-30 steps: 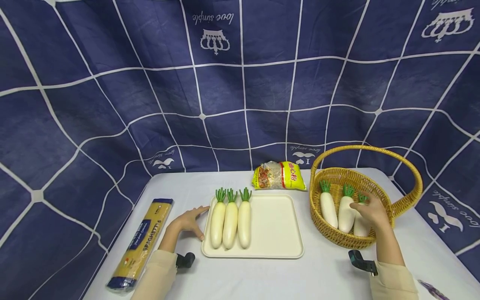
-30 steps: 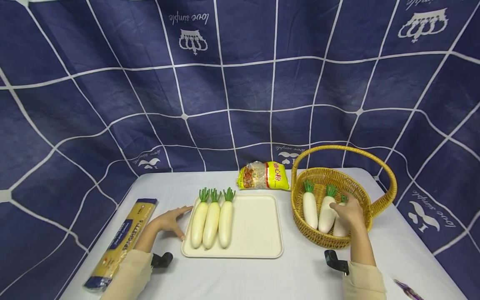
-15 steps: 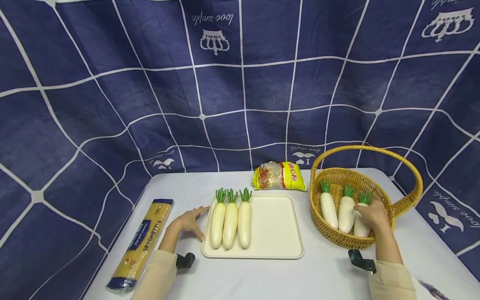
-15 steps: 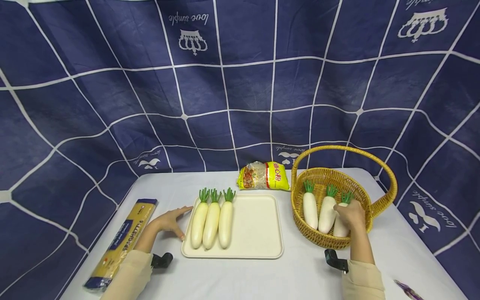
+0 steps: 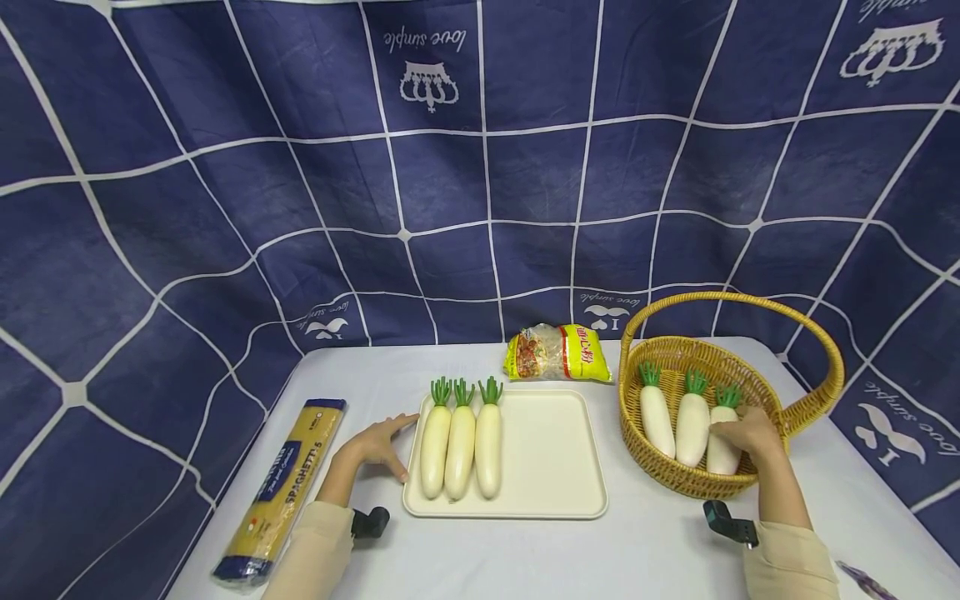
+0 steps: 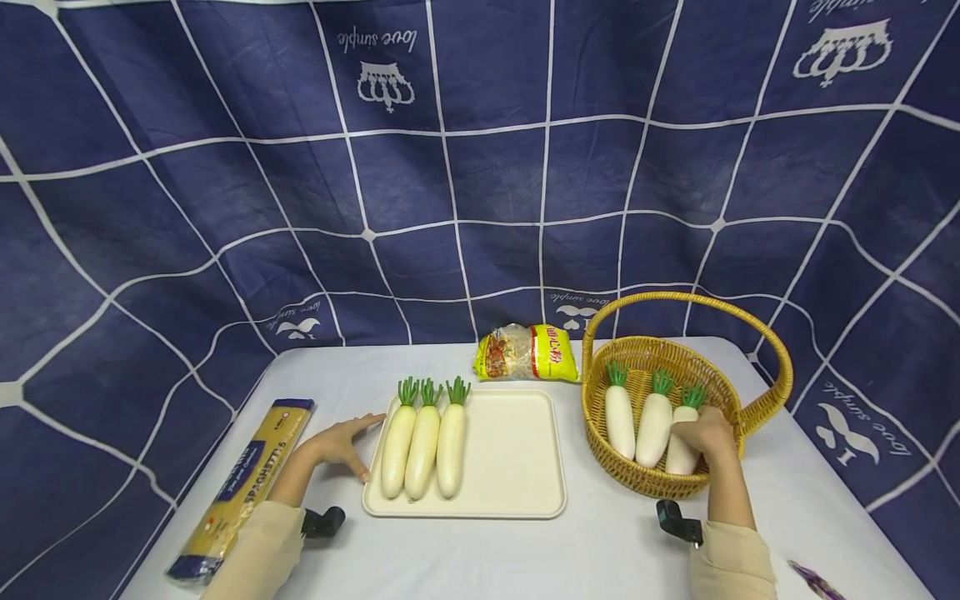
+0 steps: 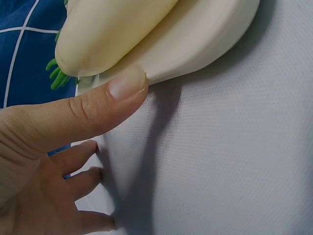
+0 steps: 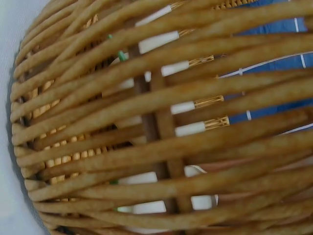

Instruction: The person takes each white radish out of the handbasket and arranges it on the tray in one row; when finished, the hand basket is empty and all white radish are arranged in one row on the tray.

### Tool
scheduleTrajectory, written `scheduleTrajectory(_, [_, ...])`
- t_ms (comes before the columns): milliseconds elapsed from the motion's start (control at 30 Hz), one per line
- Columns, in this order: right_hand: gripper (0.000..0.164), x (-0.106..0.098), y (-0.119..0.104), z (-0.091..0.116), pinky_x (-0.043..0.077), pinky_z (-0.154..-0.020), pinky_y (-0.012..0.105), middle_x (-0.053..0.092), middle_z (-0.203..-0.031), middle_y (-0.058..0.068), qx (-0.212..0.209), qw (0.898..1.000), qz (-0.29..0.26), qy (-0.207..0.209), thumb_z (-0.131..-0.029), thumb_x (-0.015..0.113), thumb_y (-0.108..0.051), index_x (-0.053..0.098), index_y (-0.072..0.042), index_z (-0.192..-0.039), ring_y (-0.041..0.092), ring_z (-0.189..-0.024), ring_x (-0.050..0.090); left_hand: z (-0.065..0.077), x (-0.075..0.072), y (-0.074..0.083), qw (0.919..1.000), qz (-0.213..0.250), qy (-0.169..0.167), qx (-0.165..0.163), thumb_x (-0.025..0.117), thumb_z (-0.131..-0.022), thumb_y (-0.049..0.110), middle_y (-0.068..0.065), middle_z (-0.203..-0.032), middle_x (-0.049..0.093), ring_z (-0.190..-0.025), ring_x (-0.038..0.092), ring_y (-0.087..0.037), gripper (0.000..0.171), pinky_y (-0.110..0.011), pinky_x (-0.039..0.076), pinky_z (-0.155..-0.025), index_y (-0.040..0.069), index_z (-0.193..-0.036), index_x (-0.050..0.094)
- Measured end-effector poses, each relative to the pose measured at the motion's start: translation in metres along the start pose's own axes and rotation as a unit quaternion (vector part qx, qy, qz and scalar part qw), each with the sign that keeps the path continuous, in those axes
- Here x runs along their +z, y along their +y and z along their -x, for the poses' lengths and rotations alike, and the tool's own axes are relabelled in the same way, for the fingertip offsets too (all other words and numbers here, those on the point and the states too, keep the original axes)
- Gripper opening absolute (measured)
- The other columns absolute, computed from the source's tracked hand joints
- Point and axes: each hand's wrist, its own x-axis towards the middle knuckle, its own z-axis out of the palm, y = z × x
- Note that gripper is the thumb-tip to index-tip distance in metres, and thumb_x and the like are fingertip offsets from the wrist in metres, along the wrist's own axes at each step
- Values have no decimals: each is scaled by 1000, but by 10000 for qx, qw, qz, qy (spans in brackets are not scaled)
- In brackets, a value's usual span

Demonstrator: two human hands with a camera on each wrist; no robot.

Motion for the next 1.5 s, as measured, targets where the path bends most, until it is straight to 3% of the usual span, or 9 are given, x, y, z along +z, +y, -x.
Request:
scheduleTrajectory(200, [77,0,-2,1,42,-91,60,32,-123,49,-101,9984,541,151,-78,62,-15,23,30,-127,59,-107,41,0,0,-1,10000,37,-20,-21,91,-47,16,-25,-148,30,-135,21,-50,109,-66,18,-108,11,-143,40])
scheduleTrajectory(467, [74,-1,-6,4,45,-85,58,39,-118,46,-99,9963,848,131,-81,61,-22,28,27,-126,56,-102,45,1,-1,0,10000,-3,-2,30,91,-47,16,-26,-148,30,-135,22,-50,109,-66,18,-108,11,-143,40])
scheduleTrajectory(800, [67,6,-5,4,50,-69,52,48,-106,43,-59,9934,758,864,-79,60,-23,39,24,-122,51,-88,51,1,-2,0,10000,-8,1,60,91,-47,16,-26,-147,30,-135,22,-50,108,-65,18,-108,11,-143,40])
scheduleTrajectory(1000, [67,6,-12,8,45,-80,60,43,-120,45,-32,9894,683,1279,-80,60,-20,38,21,-128,59,-101,46,1,-1,0,10000,51,-8,61,91,-47,16,-26,-147,30,-135,22,-50,109,-65,18,-108,10,-143,40])
scheduleTrajectory(1233, [56,4,-20,17,45,-73,56,50,-113,42,-342,9834,399,1737,-82,62,-19,49,19,-120,54,-97,48,1,-1,0,10000,44,16,57,91,-47,15,-26,-147,30,-135,21,-50,108,-66,17,-108,10,-142,41])
scheduleTrajectory(1400, [63,3,-26,23,45,-77,55,48,-120,41,-415,9837,73,1747,-84,63,-26,46,18,-125,53,-103,47,1,0,-1,10000,68,29,56,91,-46,15,-26,-147,30,-135,21,-50,108,-66,17,-108,11,-142,41])
scheduleTrajectory(1500, [67,2,-30,27,49,-74,45,49,-121,40,-441,9862,-167,1589,-85,64,-29,44,18,-127,50,-104,49,0,0,-1,9999,92,15,44,91,-46,16,-25,-148,30,-136,21,-49,109,-66,16,-108,11,-143,41])
